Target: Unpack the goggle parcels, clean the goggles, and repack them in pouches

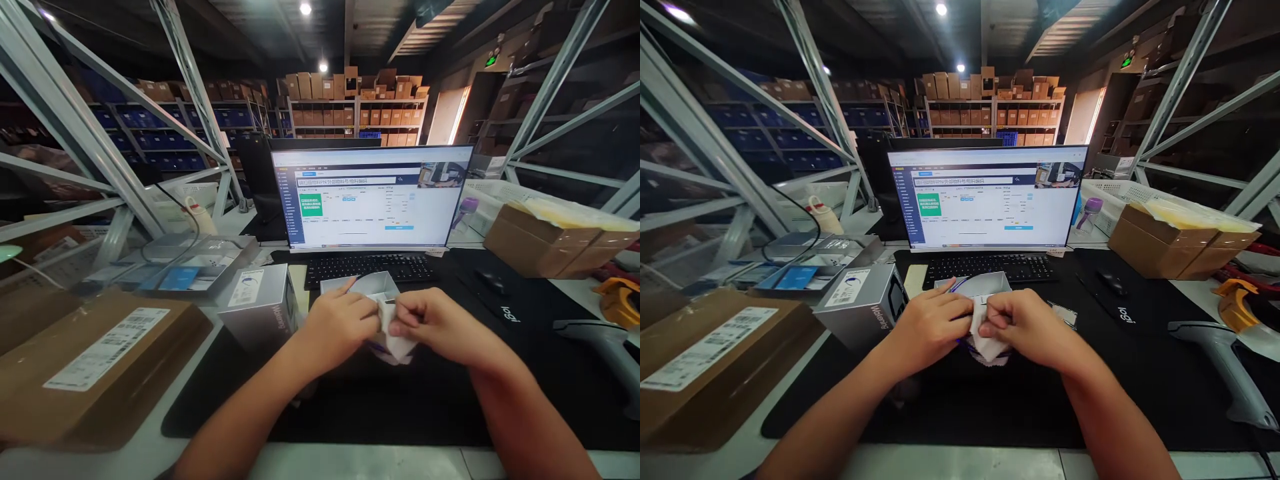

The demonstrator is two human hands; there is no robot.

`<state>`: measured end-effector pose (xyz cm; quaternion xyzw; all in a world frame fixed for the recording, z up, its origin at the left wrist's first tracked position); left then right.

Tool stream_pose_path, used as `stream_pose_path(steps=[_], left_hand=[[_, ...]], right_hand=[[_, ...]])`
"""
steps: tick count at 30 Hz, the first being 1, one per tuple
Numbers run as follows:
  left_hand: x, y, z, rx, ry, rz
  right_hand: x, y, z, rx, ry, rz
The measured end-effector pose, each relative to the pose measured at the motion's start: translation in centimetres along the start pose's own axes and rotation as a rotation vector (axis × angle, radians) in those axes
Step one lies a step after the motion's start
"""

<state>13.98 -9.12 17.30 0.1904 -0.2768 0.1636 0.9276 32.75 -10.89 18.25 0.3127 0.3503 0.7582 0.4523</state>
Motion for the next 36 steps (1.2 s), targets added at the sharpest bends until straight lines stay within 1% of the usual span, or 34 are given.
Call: stream_pose_path(steps=[3, 5, 6, 7, 8, 10, 11, 12, 13, 15, 17, 18, 20, 21, 22, 23, 25, 26, 27, 28, 29, 30, 31, 33, 35, 36], left_hand=[[-0.2, 0.4, 1.0, -0.057, -0.009, 0.018], [-0.3, 0.5, 1.1, -0.095, 0.015, 0.024], [-0.4, 0.5, 0.9, -0.108, 0.031, 0.024], [-0.4, 0.4, 0.6, -0.113, 0.043, 0.021], [-0.4, 0.3, 0.3, -0.112, 0.045, 0.011], [-0.3, 0.1, -0.1, -0.076, 0.020, -0.010], [-0.3, 0.1, -0.1, -0.051, 0.002, -0.015], [-0.2, 0.1, -0.1, -0.030, -0.015, -0.013], [-0.2, 0.1, 0.1, -0.020, -0.022, -0.005], [-0.1, 0.2, 0.5, -0.032, -0.010, 0.024], [0.0, 0.2, 0.9, -0.063, -0.007, 0.038], [0.0, 0.2, 1.1, -0.076, -0.014, 0.044], [0.0, 0.4, 1.5, -0.111, -0.045, 0.061], [-0.1, 0.5, 1.7, -0.136, -0.068, 0.074], [-0.1, 0.8, 1.9, -0.161, -0.097, 0.095], [-0.2, 1.1, 2.1, -0.183, -0.133, 0.123], [-0.4, 1.7, 2.6, -0.195, -0.235, 0.196], [-0.5, 2.0, 2.7, -0.190, -0.290, 0.239], [-0.7, 2.2, 2.8, -0.181, -0.343, 0.290], [-0.8, 2.3, 2.8, -0.169, -0.394, 0.345], [-1.0, 2.3, 2.6, -0.154, -0.437, 0.401], [-1.1, 2.3, 2.4, -0.126, -0.473, 0.454], [-1.2, 2.1, 2.1, -0.081, -0.507, 0.496], [-1.3, 1.6, 1.6, 0.053, -0.555, 0.534], [-1.2, 1.0, 1.1, 0.160, -0.551, 0.519], [-1.2, 0.7, 0.9, 0.190, -0.538, 0.509]], right_hand=[[-0.3, -0.6, 2.3, 0.166, 0.185, 0.022], [-0.5, -0.5, 2.5, 0.179, 0.256, 0.025], [-0.5, -0.3, 2.1, 0.149, 0.256, 0.029], [-0.4, 0.0, 1.5, 0.092, 0.227, 0.040], [-0.3, 0.4, 0.7, 0.016, 0.171, 0.054], [-0.1, 1.2, -0.8, -0.128, 0.020, 0.062], [0.1, 1.4, -1.3, -0.164, -0.035, 0.059], [0.2, 1.5, -1.5, -0.167, -0.049, 0.057], [0.3, 1.5, -1.4, -0.141, -0.024, 0.059], [0.4, 0.9, -0.4, -0.043, 0.112, 0.082], [0.3, -0.1, 1.4, 0.059, 0.244, 0.115], [0.2, -0.7, 2.4, 0.095, 0.278, 0.124], [0.1, -1.9, 4.3, 0.155, 0.269, 0.129], [0.1, -2.5, 5.1, 0.189, 0.219, 0.123], [0.1, -3.0, 6.0, 0.235, 0.123, 0.120], [0.1, -3.5, 6.9, 0.295, -0.020, 0.120], [0.0, -4.1, 8.6, 0.436, -0.416, 0.161], [-0.1, -4.3, 9.2, 0.498, -0.624, 0.198], [-0.1, -4.4, 9.5, 0.547, -0.804, 0.239], [0.0, -4.3, 9.3, 0.582, -0.934, 0.274], [0.3, -4.1, 8.7, 0.603, -1.007, 0.297], [0.7, -3.8, 7.7, 0.619, -1.027, 0.304], [1.2, -3.4, 6.3, 0.635, -1.002, 0.292], [2.3, -2.5, 2.8, 0.663, -0.873, 0.235], [2.8, -1.5, -0.8, 0.651, -0.725, 0.169], [2.8, -1.0, -2.3, 0.608, -0.669, 0.149]])
Point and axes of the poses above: each hand's wrist, its own x-axis towards the middle knuckle, its own z-axis out of the back of the hand, y = z × x, the point moved 3 cm from there along x, towards the middle knuckle, and after that the axes turned 1 degree about x, right-handed, at the moved point
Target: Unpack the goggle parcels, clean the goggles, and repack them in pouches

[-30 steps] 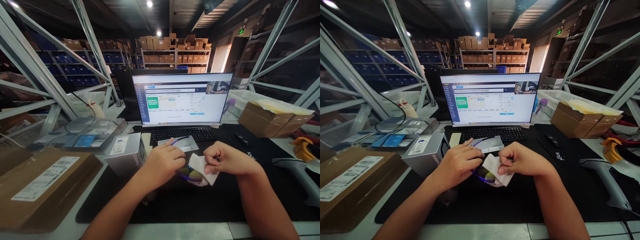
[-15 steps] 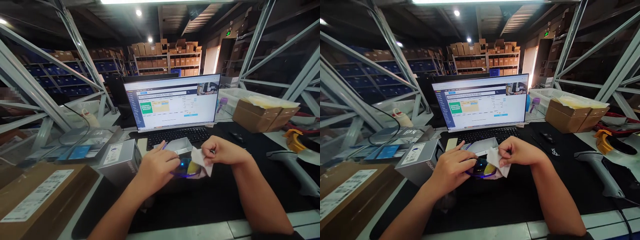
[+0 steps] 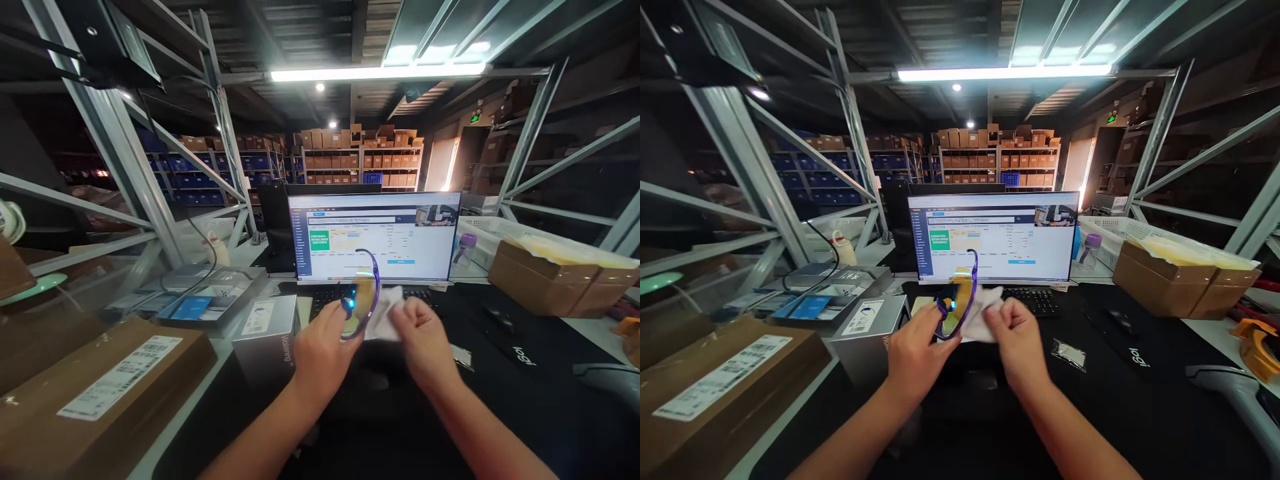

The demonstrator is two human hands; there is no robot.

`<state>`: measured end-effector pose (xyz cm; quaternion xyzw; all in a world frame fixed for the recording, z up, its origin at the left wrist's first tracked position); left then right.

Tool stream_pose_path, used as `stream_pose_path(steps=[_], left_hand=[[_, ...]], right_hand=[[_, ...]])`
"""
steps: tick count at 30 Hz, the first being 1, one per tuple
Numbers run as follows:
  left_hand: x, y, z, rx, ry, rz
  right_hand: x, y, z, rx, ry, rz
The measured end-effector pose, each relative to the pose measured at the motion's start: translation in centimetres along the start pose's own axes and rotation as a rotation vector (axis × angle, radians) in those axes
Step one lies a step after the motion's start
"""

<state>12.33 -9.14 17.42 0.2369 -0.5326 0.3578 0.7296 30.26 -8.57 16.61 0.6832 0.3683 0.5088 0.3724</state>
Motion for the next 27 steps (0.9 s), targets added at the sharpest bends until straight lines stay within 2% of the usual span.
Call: stream_pose_path(steps=[3, 6, 9, 11, 13, 17, 21, 24, 27], left_hand=[[-0.7, -0.7, -0.3, 0.049, 0.054, -0.018], [-1.2, -1.2, -0.8, 0.064, 0.144, -0.018], [-1.5, -1.4, -1.6, 0.019, 0.280, 0.038], [-1.5, -1.5, -2.0, -0.025, 0.334, 0.072], [-1.4, -1.6, -2.0, -0.100, 0.348, 0.060], [-1.2, -2.2, -1.7, -0.269, 0.394, -0.020], [-1.3, -2.8, -1.6, -0.333, 0.412, -0.084], [-1.5, -2.7, -1.7, -0.316, 0.415, -0.030], [-1.4, -2.1, -1.5, -0.320, 0.382, 0.062]], right_hand=[[-2.1, -0.4, -2.1, -0.250, 0.082, 0.071], [-2.8, -0.5, -2.5, -0.470, 0.087, 0.223], [-2.7, -0.8, -2.4, -0.561, 0.104, 0.283], [-2.3, -0.6, -2.0, -0.545, 0.096, 0.233], [-1.7, -0.1, -1.2, -0.450, 0.080, 0.123], [0.2, 1.8, 1.4, -0.093, 0.028, -0.090], [1.8, 2.4, 3.0, 0.159, -0.070, -0.195], [1.3, 1.8, 2.0, 0.132, -0.117, -0.134], [-0.6, 0.9, 0.0, -0.110, -0.175, 0.105]])
Point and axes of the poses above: each hand's wrist, its own x-axis towards the middle knuckle, its own z-axis out of the back of the hand, y = z × x, the point moved 3 cm from there along x, towards the middle knuckle, and after that the axes turned 1 degree about x, right-handed, at the moved point
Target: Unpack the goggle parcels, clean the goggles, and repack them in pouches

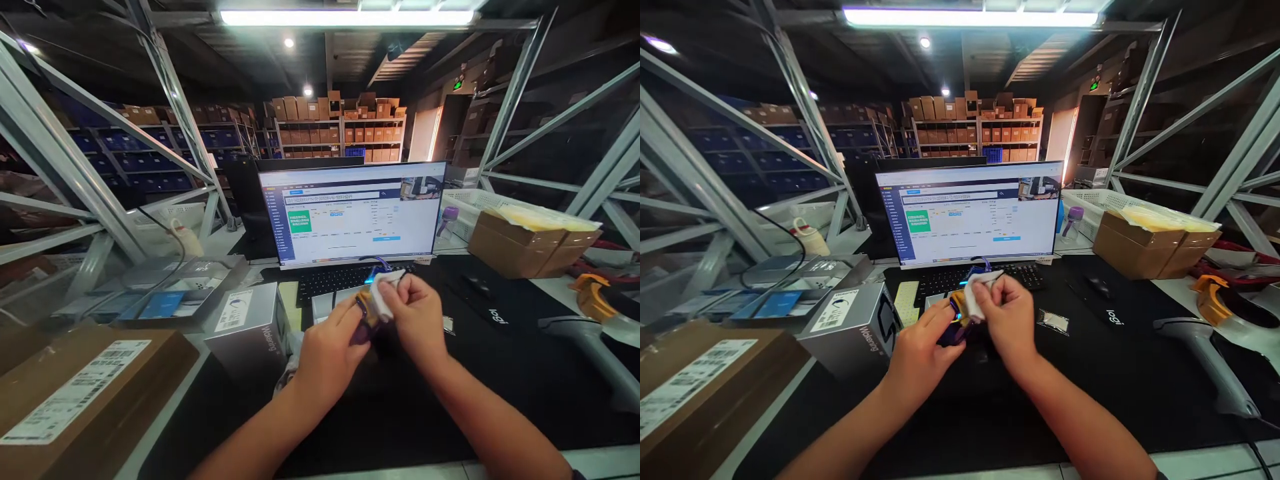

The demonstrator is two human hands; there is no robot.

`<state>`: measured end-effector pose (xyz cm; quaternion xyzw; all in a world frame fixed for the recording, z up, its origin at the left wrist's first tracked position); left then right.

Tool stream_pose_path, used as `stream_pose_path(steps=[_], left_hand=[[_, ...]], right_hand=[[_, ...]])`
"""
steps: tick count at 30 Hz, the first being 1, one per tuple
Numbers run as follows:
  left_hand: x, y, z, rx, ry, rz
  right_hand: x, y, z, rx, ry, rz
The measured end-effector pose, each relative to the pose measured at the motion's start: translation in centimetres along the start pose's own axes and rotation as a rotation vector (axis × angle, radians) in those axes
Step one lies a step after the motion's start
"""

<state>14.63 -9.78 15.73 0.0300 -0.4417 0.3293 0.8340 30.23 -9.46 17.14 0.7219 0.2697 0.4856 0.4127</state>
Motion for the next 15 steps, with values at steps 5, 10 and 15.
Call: stream_pose_path(steps=[5, 10, 15], left_hand=[[0.4, 0.9, 1.0, 0.019, -0.104, 0.123], [0.5, 0.4, 0.7, -0.051, -0.029, 0.138], [0.0, -0.9, -0.1, -0.113, 0.056, -0.083]], right_hand=[[-3.1, -0.5, -2.7, -0.302, 0.211, 0.405], [-0.9, 0.1, -1.0, -0.088, 0.306, 0.019], [2.0, 1.2, 2.4, 0.221, 0.111, -0.277]])
Point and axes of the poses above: each hand's wrist, its own x-axis towards the middle knuckle, its own z-axis out of the back of the hand, y = z × x, the point moved 3 cm from there along x, towards the middle knuckle, and after that the axes turned 1 degree about x, right-handed, at the moved point
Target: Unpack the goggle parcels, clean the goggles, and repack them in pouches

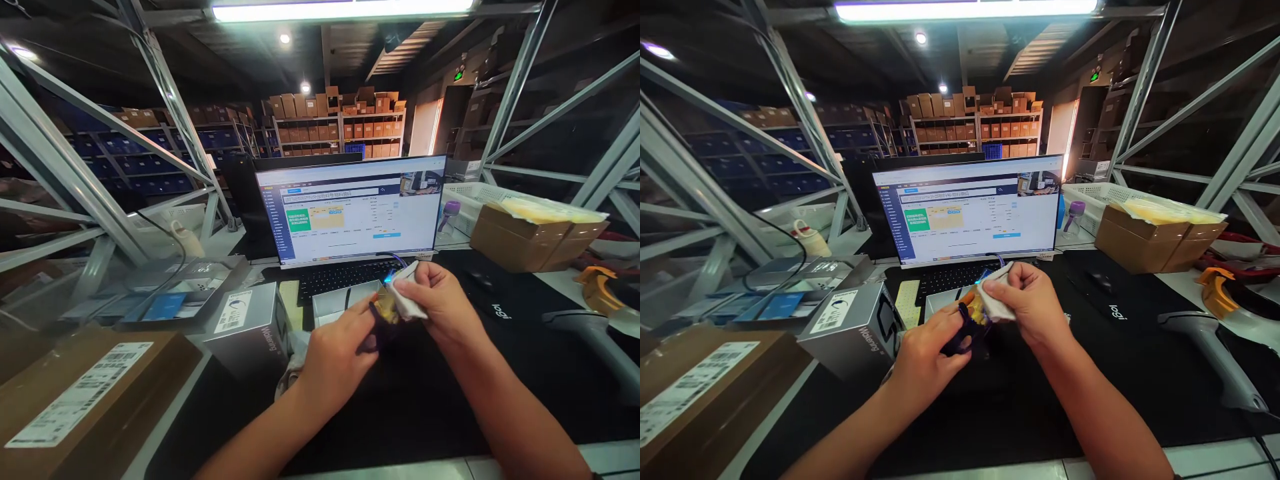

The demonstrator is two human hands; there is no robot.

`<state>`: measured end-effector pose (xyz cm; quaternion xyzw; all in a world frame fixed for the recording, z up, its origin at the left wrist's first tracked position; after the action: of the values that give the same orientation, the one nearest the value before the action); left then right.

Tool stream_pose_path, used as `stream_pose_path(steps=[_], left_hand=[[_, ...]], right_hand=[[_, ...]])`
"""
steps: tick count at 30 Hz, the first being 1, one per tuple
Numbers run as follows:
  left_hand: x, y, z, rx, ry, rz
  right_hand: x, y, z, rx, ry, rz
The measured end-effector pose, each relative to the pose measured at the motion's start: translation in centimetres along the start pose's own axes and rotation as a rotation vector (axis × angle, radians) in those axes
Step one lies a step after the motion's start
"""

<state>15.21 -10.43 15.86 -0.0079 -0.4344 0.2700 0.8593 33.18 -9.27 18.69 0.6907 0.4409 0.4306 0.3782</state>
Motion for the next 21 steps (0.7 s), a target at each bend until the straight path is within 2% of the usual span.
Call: stream_pose_path(steps=[3, 6, 9, 11, 12, 14, 16, 18, 19, 21], left_hand=[[-0.2, 0.1, -0.2, 0.019, 0.002, 0.010], [-0.2, 0.6, 0.2, 0.023, -0.047, 0.088], [0.0, 0.8, 0.7, 0.016, -0.124, 0.202], [0.2, 0.8, 1.0, 0.052, -0.142, 0.294], [0.3, 0.7, 1.1, 0.072, -0.118, 0.339], [0.4, 0.7, 1.1, 0.093, -0.009, 0.401], [0.4, 0.8, 1.3, 0.078, 0.143, 0.386], [0.3, 1.4, 1.8, 0.075, 0.252, 0.326], [0.3, 1.7, 2.2, 0.098, 0.252, 0.298], [0.4, 2.4, 3.3, 0.204, 0.139, 0.250]], right_hand=[[0.1, -0.1, 0.1, 0.028, -0.033, 0.026], [-1.2, -1.2, -1.4, -0.181, -0.046, 0.209], [-3.2, -2.5, -3.6, -0.488, 0.058, 0.472], [-3.8, -3.1, -4.5, -0.590, 0.159, 0.566], [-3.7, -3.1, -4.5, -0.600, 0.199, 0.555], [-2.6, -2.7, -3.7, -0.563, 0.227, 0.446], [-1.1, -1.5, -1.9, -0.477, 0.156, 0.345], [0.2, 0.0, 0.2, -0.403, 0.050, 0.313], [0.7, 0.7, 1.1, -0.395, 0.027, 0.312], [1.1, 1.8, 2.3, -0.447, 0.066, 0.318]])
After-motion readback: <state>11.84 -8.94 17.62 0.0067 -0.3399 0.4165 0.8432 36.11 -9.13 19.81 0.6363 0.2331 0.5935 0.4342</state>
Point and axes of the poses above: each hand's wrist, its own x-axis towards the middle knuckle, its own z-axis out of the back of the hand, y = z × x, the point moved 3 cm from there along x, towards the middle knuckle, and after that the axes turned 1 degree about x, right-handed, at the moved point
